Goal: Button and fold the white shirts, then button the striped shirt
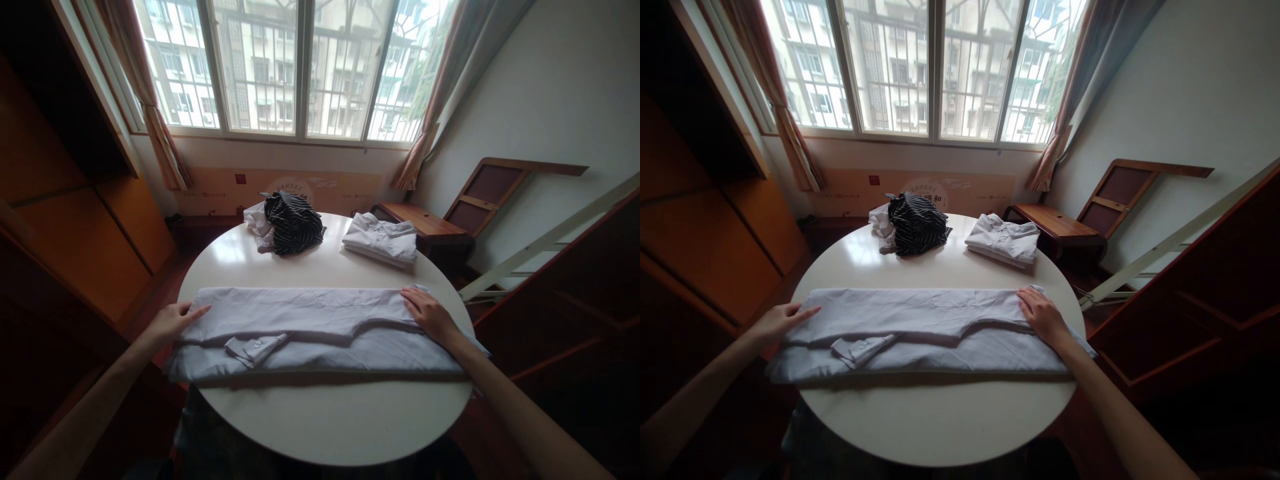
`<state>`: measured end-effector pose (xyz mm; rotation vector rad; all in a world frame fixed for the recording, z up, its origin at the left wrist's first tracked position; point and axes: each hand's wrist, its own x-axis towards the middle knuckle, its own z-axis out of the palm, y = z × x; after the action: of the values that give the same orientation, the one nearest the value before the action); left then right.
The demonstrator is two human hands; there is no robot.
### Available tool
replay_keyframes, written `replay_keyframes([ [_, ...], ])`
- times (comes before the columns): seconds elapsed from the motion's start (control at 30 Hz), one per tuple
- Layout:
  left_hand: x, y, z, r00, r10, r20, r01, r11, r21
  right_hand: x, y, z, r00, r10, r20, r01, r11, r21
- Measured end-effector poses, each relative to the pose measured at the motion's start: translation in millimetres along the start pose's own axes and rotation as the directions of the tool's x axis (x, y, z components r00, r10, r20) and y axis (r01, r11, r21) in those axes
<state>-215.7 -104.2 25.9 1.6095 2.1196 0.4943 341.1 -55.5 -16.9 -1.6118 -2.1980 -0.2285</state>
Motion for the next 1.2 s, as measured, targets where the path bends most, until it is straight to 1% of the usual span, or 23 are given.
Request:
replay_keyframes([
  [0.07, -6.7, -3.1, 0.5, 1.000, -0.009, 0.022, 0.010, 0.999, -0.046, -0.4, 0.0, 0.2, 1.000, -0.001, 0.004, 0.001, 1.000, -0.004],
  [0.2, -14.1, -6.5, 3.6, 1.000, 0.007, 0.029, 0.000, 0.971, -0.241, -0.9, 1.1, -0.9, 1.000, -0.005, 0.004, 0.005, 1.000, -0.008],
  [0.27, -14.8, -6.0, 4.4, 1.000, -0.016, 0.020, 0.022, 0.952, -0.304, 2.4, -1.5, -3.6, 1.000, 0.020, 0.003, -0.020, 1.000, -0.021],
  [0.37, -13.1, -4.6, 3.9, 0.999, -0.047, 0.014, 0.049, 0.952, -0.303, 16.1, -19.0, -9.7, 0.991, 0.132, 0.034, -0.128, 0.987, -0.093],
  [0.4, -12.3, -4.4, 3.6, 0.999, -0.047, 0.007, 0.047, 0.959, -0.280, 22.6, -29.9, -11.5, 0.985, 0.167, 0.048, -0.161, 0.981, -0.112],
  [0.43, -11.6, -4.4, 3.4, 0.999, -0.045, -0.008, 0.041, 0.967, -0.250, 29.6, -43.4, -13.0, 0.985, 0.162, 0.068, -0.155, 0.983, -0.096],
  [0.57, -13.2, -3.3, 3.5, 0.997, -0.021, -0.076, 0.012, 0.993, -0.117, 53.8, -115.3, -15.0, 0.999, 0.009, 0.037, -0.010, 0.999, 0.045],
  [0.67, -19.0, 3.1, 4.3, 0.999, -0.032, -0.042, 0.030, 0.998, -0.047, 61.1, -168.9, -13.4, 0.988, -0.139, 0.065, 0.128, 0.981, 0.143],
  [0.73, -22.5, 9.3, 5.6, 0.999, -0.024, -0.037, 0.022, 0.998, -0.054, 60.2, -196.9, -10.2, 0.973, -0.204, 0.108, 0.182, 0.966, 0.182],
  [0.8, -24.0, 15.0, 7.6, 0.997, 0.020, -0.073, -0.028, 0.994, -0.107, 55.2, -217.8, -4.2, 0.958, -0.237, 0.159, 0.203, 0.957, 0.205],
  [0.87, -23.3, 18.3, 10.1, 0.995, 0.046, -0.090, -0.060, 0.984, -0.166, 47.3, -232.5, 4.2, 0.935, -0.290, 0.205, 0.239, 0.941, 0.241],
  [0.93, -20.7, 18.3, 12.2, 0.998, 0.026, -0.056, -0.038, 0.974, -0.223, 38.9, -241.5, 13.0, 0.900, -0.367, 0.237, 0.296, 0.911, 0.286],
  [1.0, -16.6, 15.5, 13.3, 1.000, 0.011, -0.020, -0.016, 0.960, -0.278, 33.1, -245.4, 20.1, 0.873, -0.417, 0.254, 0.335, 0.890, 0.311],
  [1.1, -6.7, 8.6, 12.8, 1.000, 0.014, -0.025, -0.020, 0.956, -0.293, 34.7, -245.0, 26.3, 0.867, -0.419, 0.270, 0.335, 0.890, 0.308],
  [1.2, 8.7, 3.2, 12.9, 0.998, 0.030, -0.060, -0.042, 0.978, -0.206, 47.2, -243.6, 31.2, 0.871, -0.402, 0.282, 0.320, 0.900, 0.296],
])
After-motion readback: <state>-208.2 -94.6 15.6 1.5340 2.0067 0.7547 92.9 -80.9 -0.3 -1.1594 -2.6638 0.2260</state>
